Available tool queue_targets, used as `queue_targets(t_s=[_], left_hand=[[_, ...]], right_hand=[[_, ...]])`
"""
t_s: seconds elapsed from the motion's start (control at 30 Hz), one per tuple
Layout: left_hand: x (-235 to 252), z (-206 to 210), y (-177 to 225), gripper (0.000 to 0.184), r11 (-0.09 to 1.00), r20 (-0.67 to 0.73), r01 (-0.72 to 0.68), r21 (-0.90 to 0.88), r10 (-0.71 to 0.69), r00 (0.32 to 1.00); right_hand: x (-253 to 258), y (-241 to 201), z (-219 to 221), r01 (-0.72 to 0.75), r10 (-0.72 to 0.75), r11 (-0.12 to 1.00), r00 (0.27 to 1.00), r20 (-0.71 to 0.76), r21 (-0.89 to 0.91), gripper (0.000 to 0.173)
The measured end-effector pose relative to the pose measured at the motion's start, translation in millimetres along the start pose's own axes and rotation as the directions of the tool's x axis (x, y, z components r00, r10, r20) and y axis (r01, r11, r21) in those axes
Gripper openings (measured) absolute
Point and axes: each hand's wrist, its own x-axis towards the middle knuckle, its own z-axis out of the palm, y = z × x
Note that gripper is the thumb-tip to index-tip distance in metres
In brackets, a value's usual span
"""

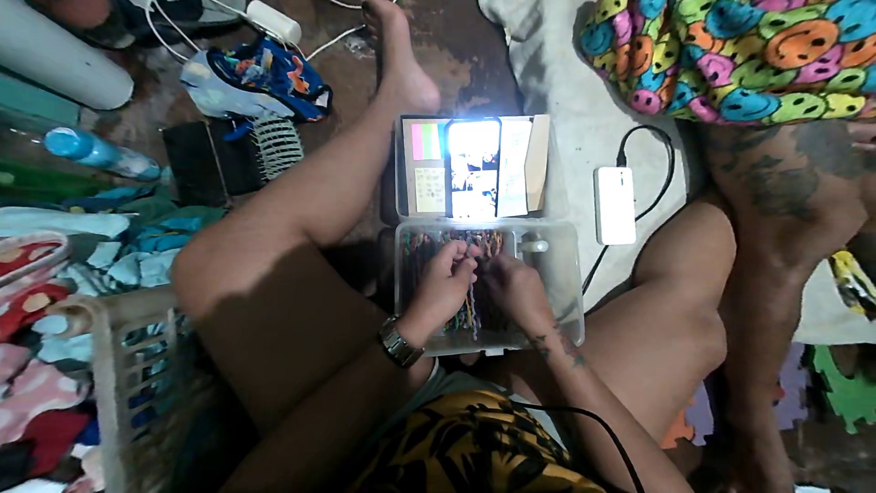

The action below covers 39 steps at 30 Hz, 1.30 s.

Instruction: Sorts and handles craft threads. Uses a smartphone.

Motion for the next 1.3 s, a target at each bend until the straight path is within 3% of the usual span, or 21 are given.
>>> queue_targets(t_s=[0.13,0.47,0.87,1.3], left_hand=[[1,-1,-2,0.017,1.000,-0.005,-0.007,-0.024,0.007,1.000],[4,1,-7,0.015,0.999,0.010,-0.031,-0.021,0.031,0.999],[3,4,-6,0.015,0.995,-0.058,-0.075,-0.072,0.071,0.996],[3,-3,-9,0.013,0.968,-0.204,-0.173,-0.182,0.135,0.970]], right_hand=[[-3,7,-6,-0.015,0.019,0.983,1.000,-0.021,0.182,0.028],[-8,14,-7,0.141,-0.062,0.802,0.986,-0.154,0.580,0.014],[-7,13,2,0.349,-0.263,0.675,0.937,-0.229,0.651,0.009],[-10,9,8,0.120,-0.144,0.729,0.989,-0.021,0.673,0.006]])
